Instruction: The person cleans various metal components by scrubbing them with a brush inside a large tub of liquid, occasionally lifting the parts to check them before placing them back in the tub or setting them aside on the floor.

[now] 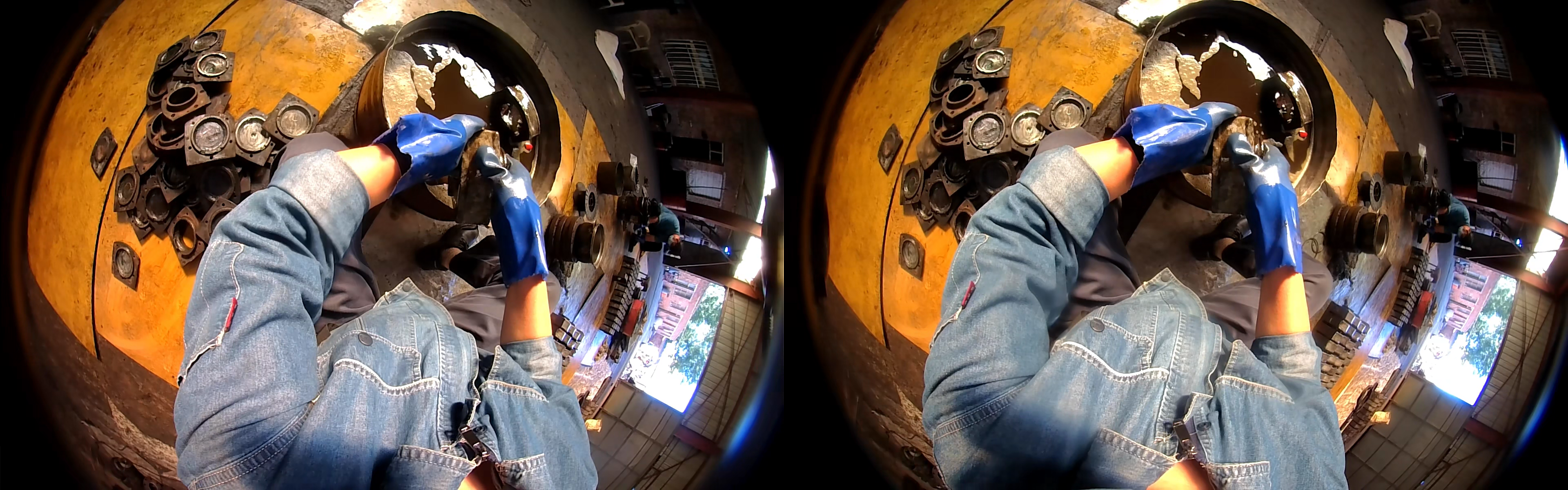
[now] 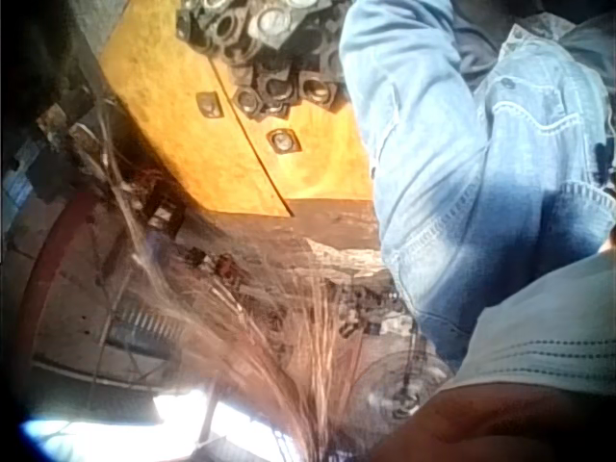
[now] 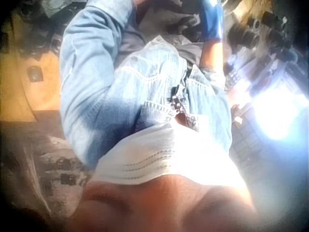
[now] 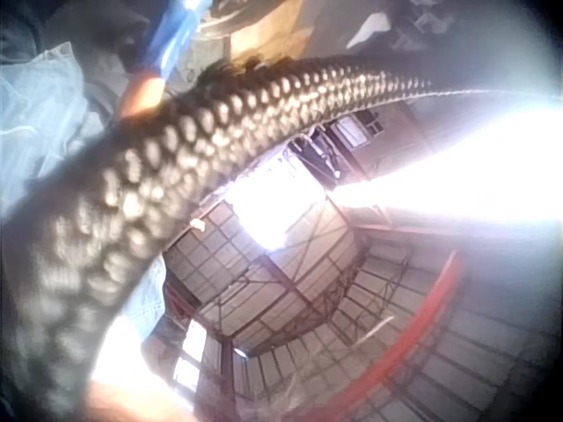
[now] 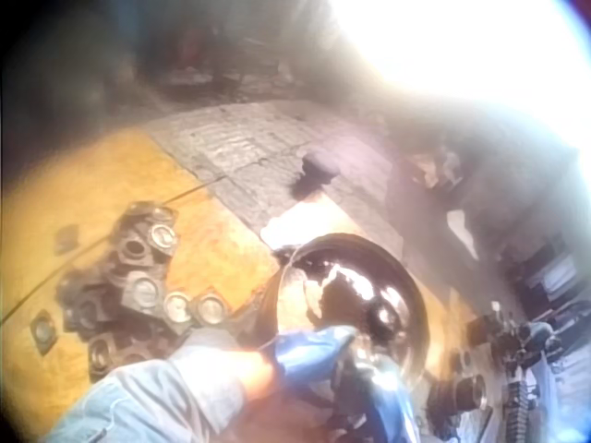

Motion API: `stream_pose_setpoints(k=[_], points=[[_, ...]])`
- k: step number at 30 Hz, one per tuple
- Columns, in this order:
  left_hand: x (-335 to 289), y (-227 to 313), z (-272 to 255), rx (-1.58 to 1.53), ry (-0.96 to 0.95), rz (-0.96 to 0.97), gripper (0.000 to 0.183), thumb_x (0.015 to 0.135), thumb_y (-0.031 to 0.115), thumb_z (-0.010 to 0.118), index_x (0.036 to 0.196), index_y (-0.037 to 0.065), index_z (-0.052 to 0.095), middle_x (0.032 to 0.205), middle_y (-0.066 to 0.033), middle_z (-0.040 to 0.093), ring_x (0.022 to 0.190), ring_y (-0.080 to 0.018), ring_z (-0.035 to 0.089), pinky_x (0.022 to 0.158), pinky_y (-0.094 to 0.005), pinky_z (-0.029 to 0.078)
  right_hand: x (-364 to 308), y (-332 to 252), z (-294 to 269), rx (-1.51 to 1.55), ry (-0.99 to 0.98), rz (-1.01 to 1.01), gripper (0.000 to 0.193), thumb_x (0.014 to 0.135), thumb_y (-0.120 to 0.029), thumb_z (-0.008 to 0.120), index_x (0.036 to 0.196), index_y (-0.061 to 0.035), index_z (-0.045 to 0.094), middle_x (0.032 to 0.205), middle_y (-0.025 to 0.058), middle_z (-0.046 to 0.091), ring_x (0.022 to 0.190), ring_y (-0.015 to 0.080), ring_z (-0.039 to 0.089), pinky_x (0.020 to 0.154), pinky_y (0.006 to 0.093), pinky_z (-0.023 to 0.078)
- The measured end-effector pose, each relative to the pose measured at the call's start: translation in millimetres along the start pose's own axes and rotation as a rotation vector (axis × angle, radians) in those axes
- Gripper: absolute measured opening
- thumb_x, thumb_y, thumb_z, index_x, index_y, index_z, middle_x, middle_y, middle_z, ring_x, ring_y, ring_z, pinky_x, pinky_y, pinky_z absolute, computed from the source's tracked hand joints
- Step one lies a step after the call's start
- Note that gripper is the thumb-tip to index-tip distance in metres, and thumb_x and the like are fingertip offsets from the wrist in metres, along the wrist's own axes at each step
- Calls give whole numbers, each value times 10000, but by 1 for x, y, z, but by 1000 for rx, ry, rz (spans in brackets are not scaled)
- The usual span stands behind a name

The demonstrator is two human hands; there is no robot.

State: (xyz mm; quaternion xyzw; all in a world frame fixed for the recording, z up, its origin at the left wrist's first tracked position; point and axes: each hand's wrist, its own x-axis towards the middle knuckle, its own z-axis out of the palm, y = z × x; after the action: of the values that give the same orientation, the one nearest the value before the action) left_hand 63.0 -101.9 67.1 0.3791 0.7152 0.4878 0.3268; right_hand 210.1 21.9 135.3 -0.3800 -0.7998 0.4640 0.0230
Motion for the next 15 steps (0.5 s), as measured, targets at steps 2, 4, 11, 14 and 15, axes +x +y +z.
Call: stream_pose_setpoints(k=[2,4,11,14,15], points=[[-1,3,-2,-3,-11,-11,514,1044,117,609,1551,120,524,1492,-197,628,1314,-345,664,1108,-414,539,-2,1,1,-1,3,-2,565,977,-490,737,1228,8,642,1032,125,711,943,215,669,816,380,539],[-2,3,-1,-33,-7,-10,507,1052,137,605,1552,120,521,1488,-199,630,1308,-347,667,1101,-416,542,-2,3,1,1,0,0,560,976,-484,739,1232,5,643,1032,126,715,939,213,672,813,379,542],[-9,-2,3,237,41,91,540,1041,157,626,1566,124,504,1485,-198,633,1296,-348,672,1086,-421,546,-8,13,2,31,8,0,544,970,-462,744,1245,-3,646,1029,129,729,925,204,682,805,378,551],[-16,21,-6,190,-43,81,571,1026,134,644,1577,122,494,1509,-184,620,1325,-340,656,1098,-421,542,-10,19,0,41,31,-9,537,968,-452,746,1250,-6,647,1028,130,735,919,200,687,802,377,555],[-10,-2,15,388,133,286,587,1015,94,652,1578,96,487,1515,-169,619,1338,-330,648,1109,-417,539,-13,20,-4,36,49,-10,535,967,-449,747,1252,-7,648,1028,131,737,917,199,689,801,377,557]])
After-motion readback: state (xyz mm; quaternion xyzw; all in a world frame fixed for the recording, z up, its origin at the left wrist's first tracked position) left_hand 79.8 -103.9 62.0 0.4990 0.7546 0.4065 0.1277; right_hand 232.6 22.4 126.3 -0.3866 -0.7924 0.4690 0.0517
